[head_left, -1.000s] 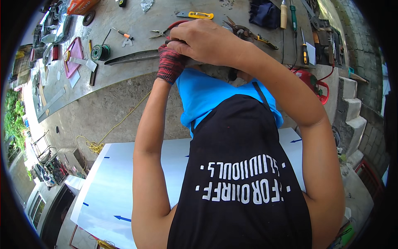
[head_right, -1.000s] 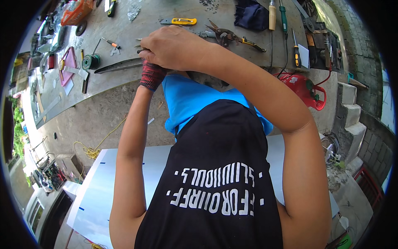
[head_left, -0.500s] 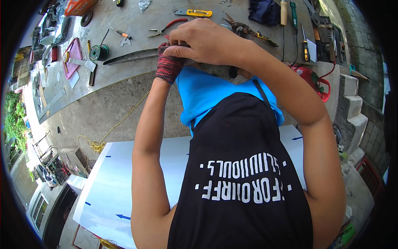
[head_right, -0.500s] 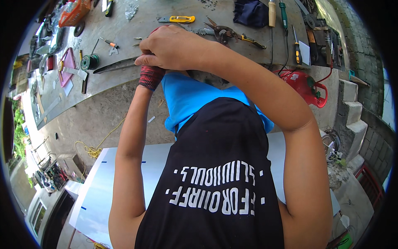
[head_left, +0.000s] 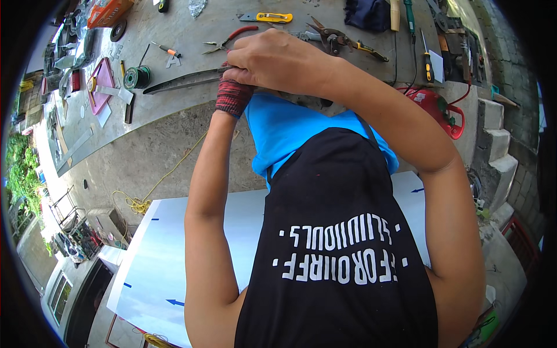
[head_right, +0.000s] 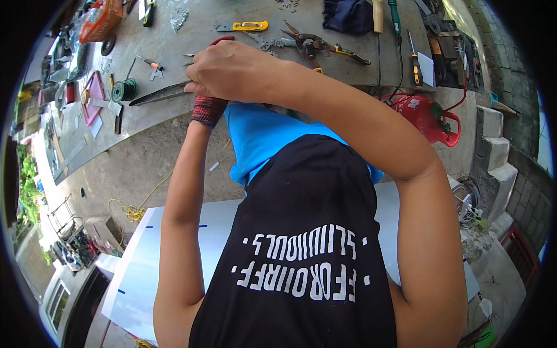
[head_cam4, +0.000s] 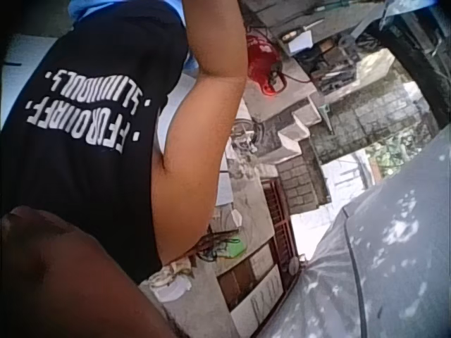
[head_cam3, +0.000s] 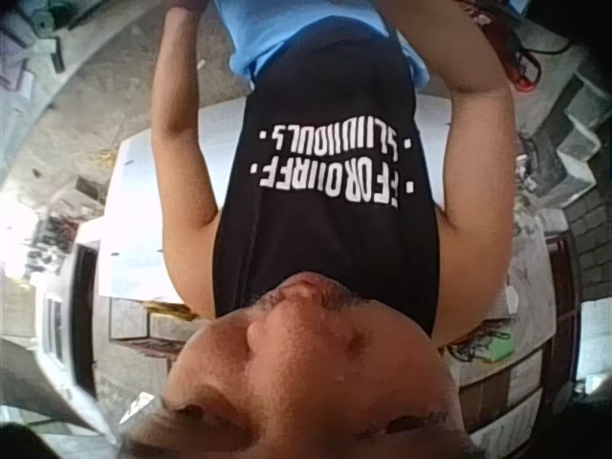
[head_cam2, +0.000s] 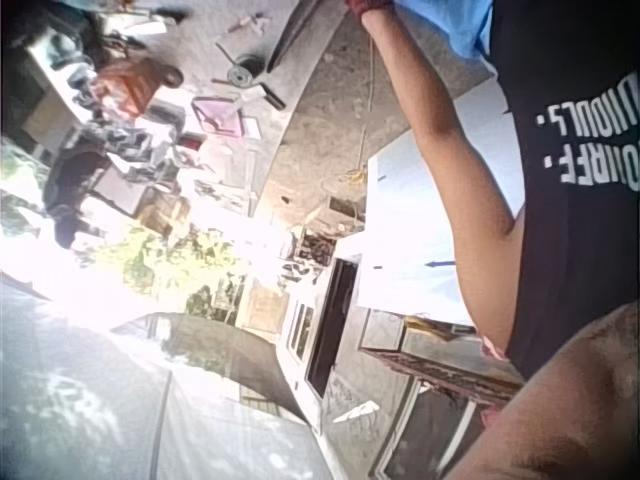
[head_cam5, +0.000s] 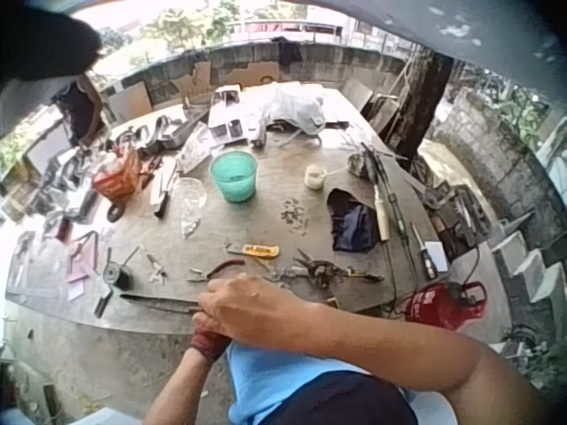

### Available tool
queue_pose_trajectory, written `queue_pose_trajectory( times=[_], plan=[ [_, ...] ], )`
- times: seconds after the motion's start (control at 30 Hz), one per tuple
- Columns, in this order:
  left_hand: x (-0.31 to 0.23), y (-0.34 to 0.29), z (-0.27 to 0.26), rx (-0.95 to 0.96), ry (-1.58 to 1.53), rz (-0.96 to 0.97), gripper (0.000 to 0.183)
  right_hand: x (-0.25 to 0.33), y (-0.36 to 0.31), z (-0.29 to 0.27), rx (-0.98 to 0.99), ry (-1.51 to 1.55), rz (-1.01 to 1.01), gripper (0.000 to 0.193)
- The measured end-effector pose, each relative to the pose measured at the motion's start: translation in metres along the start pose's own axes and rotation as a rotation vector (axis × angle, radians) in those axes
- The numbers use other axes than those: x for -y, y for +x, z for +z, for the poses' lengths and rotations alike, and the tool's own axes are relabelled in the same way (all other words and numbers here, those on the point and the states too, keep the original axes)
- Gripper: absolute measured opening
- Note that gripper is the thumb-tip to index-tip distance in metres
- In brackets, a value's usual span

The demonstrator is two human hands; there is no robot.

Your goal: The person is assembling small metal components, possibly for sign frames, using screws and a soldering iron.

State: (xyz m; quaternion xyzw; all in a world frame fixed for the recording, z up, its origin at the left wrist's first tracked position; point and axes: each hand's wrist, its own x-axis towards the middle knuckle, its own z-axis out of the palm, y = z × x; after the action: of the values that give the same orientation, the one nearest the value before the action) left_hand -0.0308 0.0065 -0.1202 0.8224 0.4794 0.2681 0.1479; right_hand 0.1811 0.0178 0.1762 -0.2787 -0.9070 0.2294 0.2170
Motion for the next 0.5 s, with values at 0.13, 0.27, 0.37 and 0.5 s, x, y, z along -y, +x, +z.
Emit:
queue_pose_trajectory(
  times=[0.13,0.27,0.37,0.5],
  plan=[
    [-0.014,0.016,-0.008,-0.011,-0.013,0.081,0.019,-0.009,-0.005,0.002,-0.044,-0.060,-0.027,0.037],
    [-0.048,0.025,-0.038,0.017,-0.294,-0.025,0.018,-0.008,-0.006,-0.006,-0.076,-0.116,-0.072,0.036],
    [-0.061,0.025,-0.050,0.039,-0.716,-0.199,0.017,-0.010,-0.008,0.000,-0.116,-0.114,-0.140,0.036],
    [-0.059,0.026,-0.057,-0.079,0.107,0.150,0.017,-0.008,-0.009,-0.004,-0.114,-0.122,-0.168,0.035]
  ],
)
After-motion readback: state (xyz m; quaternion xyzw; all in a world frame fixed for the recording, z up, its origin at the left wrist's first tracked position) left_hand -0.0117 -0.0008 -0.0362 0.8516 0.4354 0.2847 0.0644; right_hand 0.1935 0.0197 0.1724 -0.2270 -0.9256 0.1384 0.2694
